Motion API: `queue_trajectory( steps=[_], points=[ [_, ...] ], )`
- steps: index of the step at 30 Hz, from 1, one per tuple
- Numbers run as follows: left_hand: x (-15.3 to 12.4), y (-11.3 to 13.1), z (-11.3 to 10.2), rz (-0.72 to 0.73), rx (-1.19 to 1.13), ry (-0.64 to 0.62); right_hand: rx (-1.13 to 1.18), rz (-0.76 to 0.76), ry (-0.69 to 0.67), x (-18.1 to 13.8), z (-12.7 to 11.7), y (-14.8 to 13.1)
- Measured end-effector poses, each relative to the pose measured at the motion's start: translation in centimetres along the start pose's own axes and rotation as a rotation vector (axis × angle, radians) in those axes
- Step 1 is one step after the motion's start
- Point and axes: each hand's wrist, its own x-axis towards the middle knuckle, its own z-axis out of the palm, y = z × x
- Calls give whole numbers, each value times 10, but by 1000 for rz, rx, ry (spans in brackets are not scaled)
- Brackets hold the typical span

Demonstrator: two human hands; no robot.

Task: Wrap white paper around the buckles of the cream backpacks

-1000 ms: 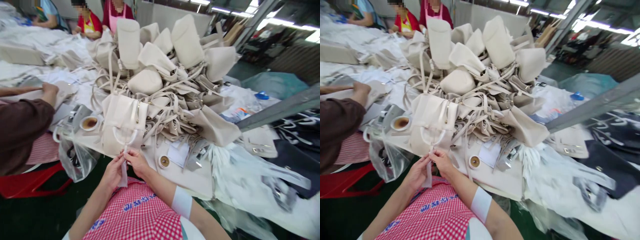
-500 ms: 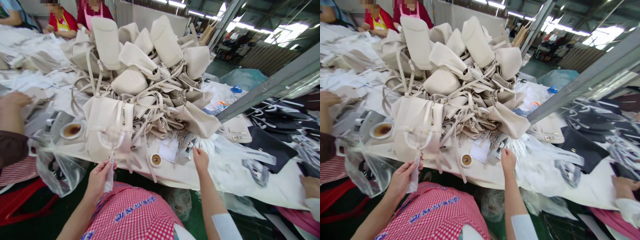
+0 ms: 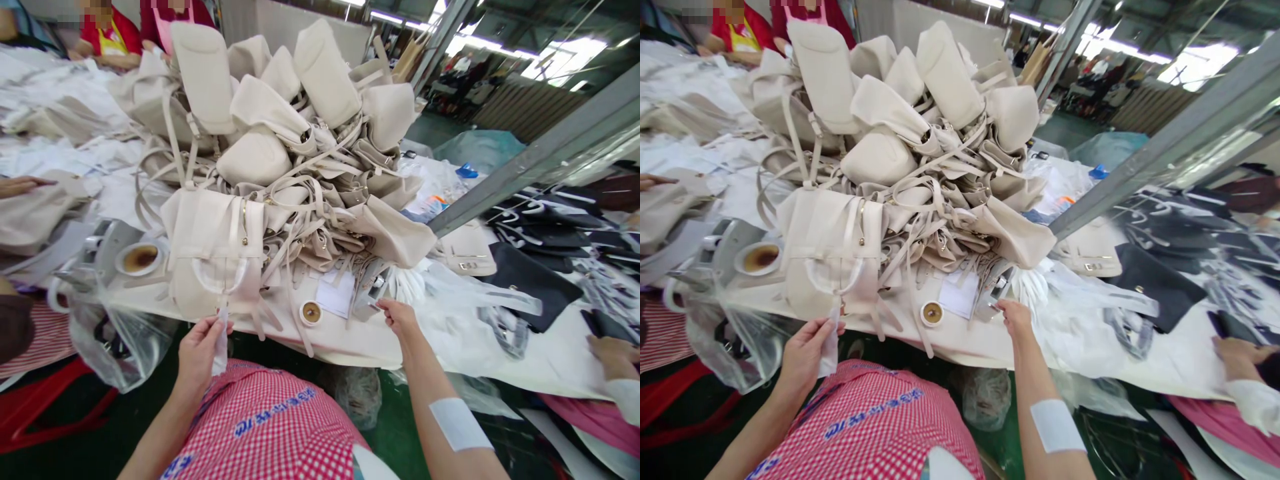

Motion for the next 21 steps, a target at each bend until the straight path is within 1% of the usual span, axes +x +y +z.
queue_trajectory(
  steps=[3, 5, 7, 9, 10, 11, 12, 13, 15, 16, 17, 18, 19, 21],
  points=[
    [0, -1, 3, 4, -31, 13, 11, 164, 27, -13, -1, 15],
    [0, -2, 5, 16, -40, 30, 16, 249, 32, -27, 4, 30],
    [-2, -3, 6, 46, -34, 44, 8, 302, 11, -44, 15, 43],
    [-8, -3, 5, 93, -16, 46, -5, 308, -61, -65, 31, 49],
    [-11, -3, 4, 124, 3, 35, -7, 295, -121, -76, 42, 47],
    [-13, -2, 3, 166, 29, 25, 0, 267, -211, -89, 55, 41],
    [-16, -1, 2, 220, 77, 3, 15, 222, -333, -102, 70, 31],
    [-17, 1, 1, 278, 128, -4, 33, 163, -483, -118, 86, 18],
    [-20, 3, -1, 381, 216, 19, 45, -7, -847, -154, 121, -15],
    [-22, 4, -2, 421, 248, 34, 16, -87, -993, -174, 138, -33],
    [-24, 5, -2, 453, 274, 48, -21, -160, -1103, -192, 153, -49],
    [-26, 5, -3, 478, 294, 58, -64, -225, -1176, -209, 167, -62],
    [-29, 5, -3, 498, 312, 63, -110, -278, -1217, -223, 180, -73],
    [-33, 4, -4, 528, 341, 68, -199, -364, -1249, -239, 199, -85]
  ],
)
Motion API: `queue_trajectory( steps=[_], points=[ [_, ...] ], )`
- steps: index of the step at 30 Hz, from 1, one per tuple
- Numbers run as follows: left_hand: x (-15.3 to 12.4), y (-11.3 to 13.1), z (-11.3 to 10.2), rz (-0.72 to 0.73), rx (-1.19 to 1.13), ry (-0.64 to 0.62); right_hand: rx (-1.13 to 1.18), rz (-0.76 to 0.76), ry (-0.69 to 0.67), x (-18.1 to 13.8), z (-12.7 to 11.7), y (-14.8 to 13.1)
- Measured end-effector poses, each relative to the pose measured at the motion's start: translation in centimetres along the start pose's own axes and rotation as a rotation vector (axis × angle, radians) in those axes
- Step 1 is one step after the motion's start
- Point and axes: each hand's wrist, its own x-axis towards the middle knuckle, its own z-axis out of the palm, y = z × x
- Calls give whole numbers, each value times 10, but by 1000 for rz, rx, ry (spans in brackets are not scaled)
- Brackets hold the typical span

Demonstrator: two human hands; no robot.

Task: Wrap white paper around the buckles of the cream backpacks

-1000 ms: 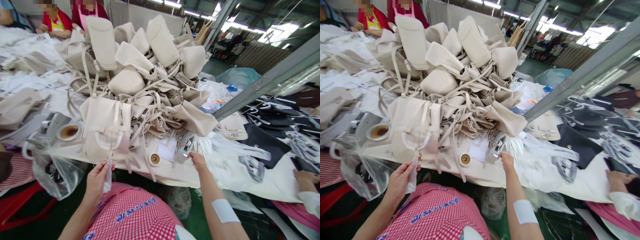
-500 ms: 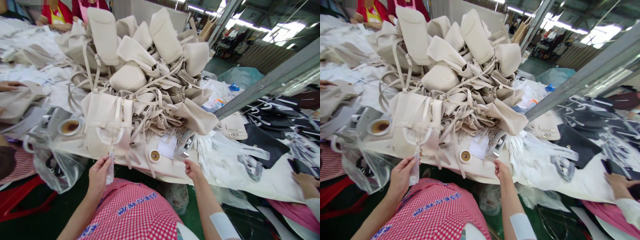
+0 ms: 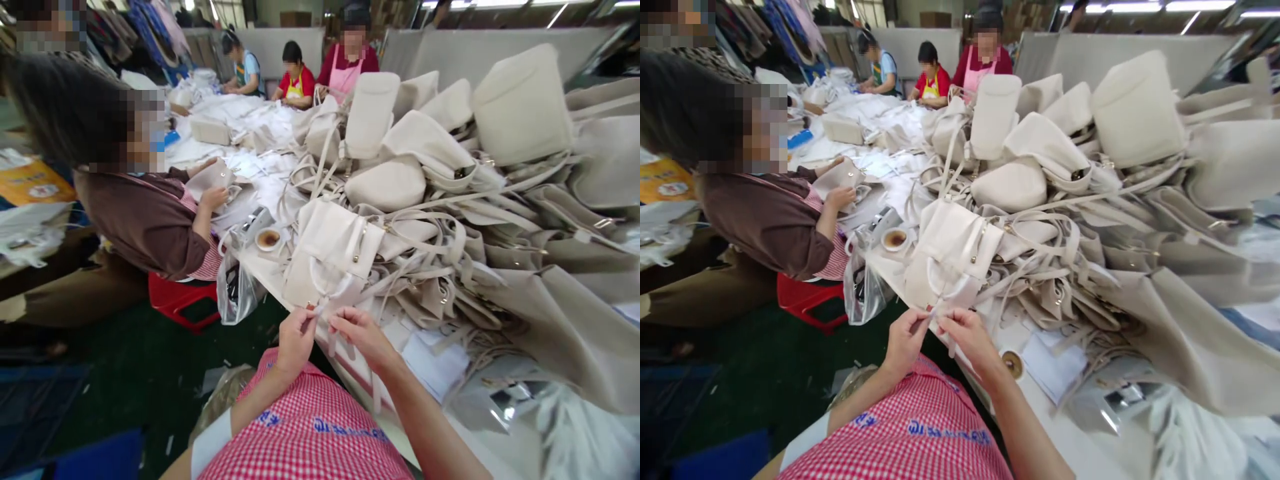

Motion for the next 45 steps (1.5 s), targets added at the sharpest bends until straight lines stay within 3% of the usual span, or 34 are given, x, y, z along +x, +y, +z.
queue_trajectory(
  steps=[7, 19, 23, 27, 32, 36, 40, 42, 45],
  points=[
    [-4, 1, -4, 49, 62, -46, -227, 86, 41, 28, 8, 11],
    [-2, -1, -10, -58, -17, -77, -182, 166, 16, 38, 8, 21],
    [8, -6, -5, -334, -192, -59, -143, 188, -112, 37, 0, 28],
    [11, -13, -1, -554, -450, -58, -88, 231, -40, 38, 2, 40],
    [6, -15, 0, -661, -568, 20, 118, 208, -13, 43, 16, 63],
    [2, -17, 4, -708, -621, 47, 155, 167, 81, 46, 22, 77],
    [0, -19, 6, -717, -685, 103, 337, 211, -12, 43, 20, 73],
    [1, -18, 3, -798, -790, 41, 470, 237, -100, 41, 18, 66],
    [3, -16, -4, -988, -997, -155, 574, 226, -222, 40, 16, 56]
  ],
)
